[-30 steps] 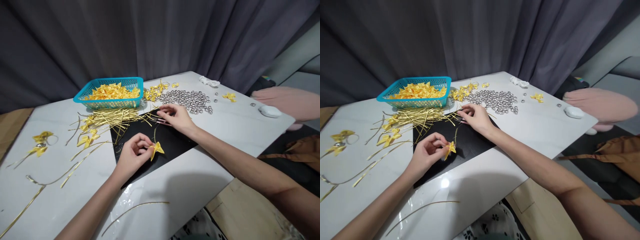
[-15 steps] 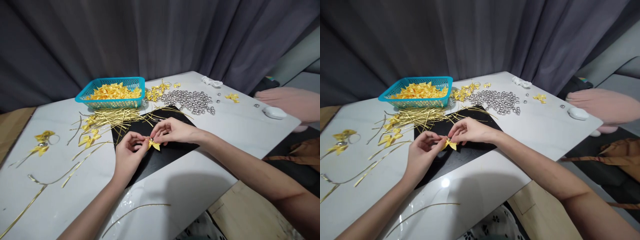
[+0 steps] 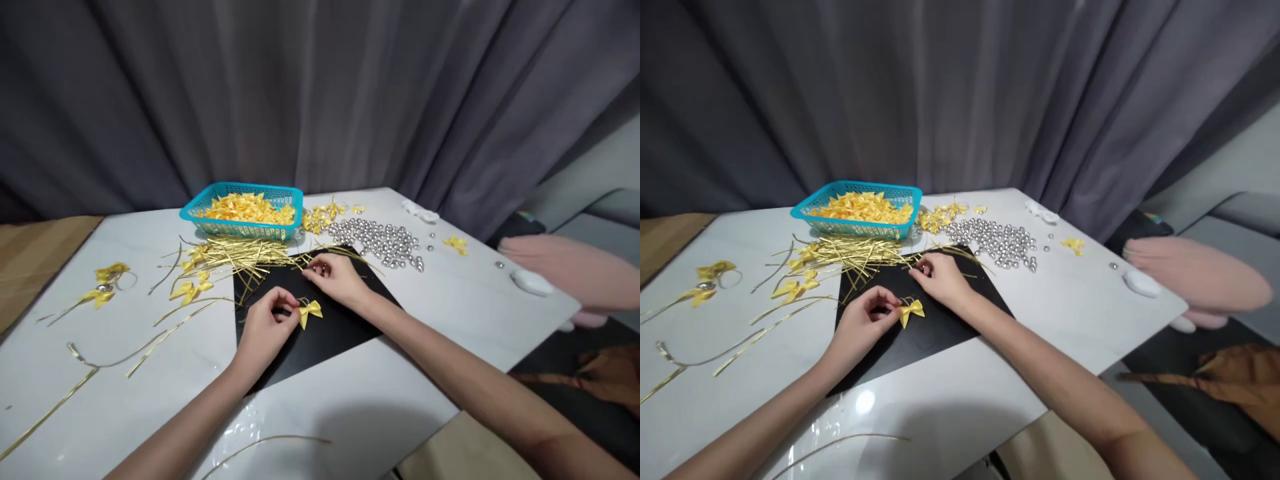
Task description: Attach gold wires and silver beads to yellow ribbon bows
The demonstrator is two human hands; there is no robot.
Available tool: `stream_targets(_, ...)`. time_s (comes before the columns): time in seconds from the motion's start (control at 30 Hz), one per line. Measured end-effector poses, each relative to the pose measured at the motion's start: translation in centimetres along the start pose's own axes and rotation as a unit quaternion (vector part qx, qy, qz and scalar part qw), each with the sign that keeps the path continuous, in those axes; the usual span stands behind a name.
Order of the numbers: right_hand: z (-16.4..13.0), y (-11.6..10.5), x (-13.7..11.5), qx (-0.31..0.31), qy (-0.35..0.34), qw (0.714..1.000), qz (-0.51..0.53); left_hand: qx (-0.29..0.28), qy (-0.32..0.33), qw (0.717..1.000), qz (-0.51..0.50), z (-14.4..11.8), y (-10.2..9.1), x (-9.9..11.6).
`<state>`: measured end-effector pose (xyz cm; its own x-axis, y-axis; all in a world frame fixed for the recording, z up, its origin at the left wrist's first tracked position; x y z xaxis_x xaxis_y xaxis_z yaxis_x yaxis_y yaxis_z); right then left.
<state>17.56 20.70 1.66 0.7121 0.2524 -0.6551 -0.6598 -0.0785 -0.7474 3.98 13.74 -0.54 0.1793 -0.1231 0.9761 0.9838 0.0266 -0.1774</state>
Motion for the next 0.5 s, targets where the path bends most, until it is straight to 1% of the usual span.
stream_targets(0.07, 0.8, 0.5, -0.5, 0.006, -0.011, 0.999, -0.041, 0.012, 0.002, 1.0, 0.005, 0.0, -0.2, 0.2)
stream_targets(0.17, 1.6, 0.9, -1.1, 0.014, -0.006, 0.996, -0.084, 0.019, 0.007, 1.0, -0.006, -0.1, -0.3, 0.3)
stream_targets(0.27, 1.5, 0.6, -1.7, 0.035, 0.005, 0.994, -0.099, 0.032, 0.011, 0.999, -0.026, -0.2, -0.6, 0.3)
stream_targets(0.33, 0.8, 0.3, -2.2, 0.04, 0.004, 0.995, -0.094, 0.048, 0.003, 0.997, -0.062, -0.2, -0.9, 0.2)
stream_targets(0.37, 0.3, 0.2, -2.4, 0.033, 0.001, 0.996, -0.083, 0.048, -0.007, 0.995, -0.09, -0.1, -0.9, 0.1)
stream_targets(0.43, -0.8, 0.1, -3.0, 0.002, -0.015, 0.999, -0.031, 0.025, -0.041, 0.987, -0.155, -0.1, -0.7, -0.1)
stream_targets(0.5, -2.0, -0.1, -3.9, -0.044, -0.04, 0.994, 0.093, -0.012, -0.086, 0.972, -0.216, -0.1, -0.2, -0.1)
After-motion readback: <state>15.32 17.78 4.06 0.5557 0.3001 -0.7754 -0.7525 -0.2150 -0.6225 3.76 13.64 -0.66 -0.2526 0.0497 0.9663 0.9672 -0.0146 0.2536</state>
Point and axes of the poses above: each hand's wrist, its own z-axis towards the middle knuckle, its own y-axis out of the palm, x = y × z, the point moved 7 cm from there along z, towards the middle knuckle, and after that the axes turned 5 degrees about y, right-handed, at the moved point
